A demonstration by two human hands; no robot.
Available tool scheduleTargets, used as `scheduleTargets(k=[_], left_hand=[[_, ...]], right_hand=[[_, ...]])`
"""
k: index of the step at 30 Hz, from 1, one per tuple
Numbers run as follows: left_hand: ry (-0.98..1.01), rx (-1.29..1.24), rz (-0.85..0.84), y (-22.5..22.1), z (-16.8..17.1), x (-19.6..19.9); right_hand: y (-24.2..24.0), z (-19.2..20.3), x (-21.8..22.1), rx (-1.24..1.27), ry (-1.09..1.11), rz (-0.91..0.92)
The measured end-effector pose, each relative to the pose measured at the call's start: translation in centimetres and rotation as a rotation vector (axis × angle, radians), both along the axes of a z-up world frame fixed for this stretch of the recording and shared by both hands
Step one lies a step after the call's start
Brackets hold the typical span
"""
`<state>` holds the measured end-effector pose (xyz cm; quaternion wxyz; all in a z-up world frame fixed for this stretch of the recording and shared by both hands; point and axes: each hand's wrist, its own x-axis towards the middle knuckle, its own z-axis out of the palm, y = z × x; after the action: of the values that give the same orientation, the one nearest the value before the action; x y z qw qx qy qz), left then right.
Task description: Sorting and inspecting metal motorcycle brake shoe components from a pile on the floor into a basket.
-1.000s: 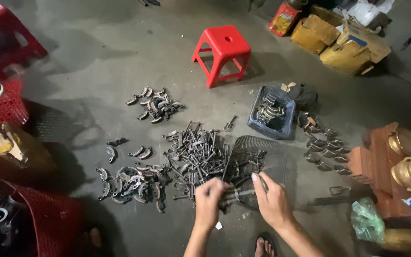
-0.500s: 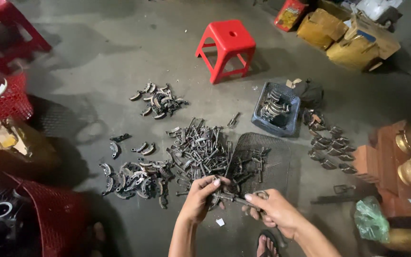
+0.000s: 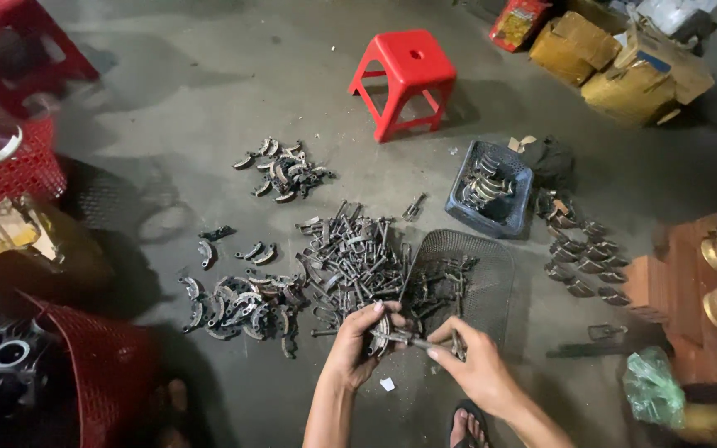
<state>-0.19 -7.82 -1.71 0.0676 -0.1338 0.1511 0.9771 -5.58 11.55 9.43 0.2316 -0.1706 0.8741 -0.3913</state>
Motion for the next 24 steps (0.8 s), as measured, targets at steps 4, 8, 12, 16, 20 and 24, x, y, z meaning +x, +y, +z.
scheduleTargets(k=[4,8,12,16,20,24], left_hand=[[-0.117,0.025,-0.022,0.1,0.1,-0.3],[-0.087,0.127,-0.003,0.5,-1.6,-0.3],[-0.036,0.25,0.071,0.2,-0.3,-0.4],[-0.113,0.294,0.155,0.5,0.7,-0.4],[-0.067,0.372,0.178,0.8,-0.6,-0.3],[-0.17,0.192,0.177,1.3,-0.6,-0.9]], right_hand=[[-0.7,1.0,-0.4,0.006,0.167,0.019],[-0.5,0.4,-0.2,0.335,-0.141,-0.142],[-1.0,0.2,-0.1,0.051,0.106,-0.034],[-1.1,0.6,-0.6,0.316,-0.145,-0.119],[-0.5,0.0,-0.5,0.166,-0.018,0.006],[-0.7,0.0,-0.5,0.018,0.075,0.068]])
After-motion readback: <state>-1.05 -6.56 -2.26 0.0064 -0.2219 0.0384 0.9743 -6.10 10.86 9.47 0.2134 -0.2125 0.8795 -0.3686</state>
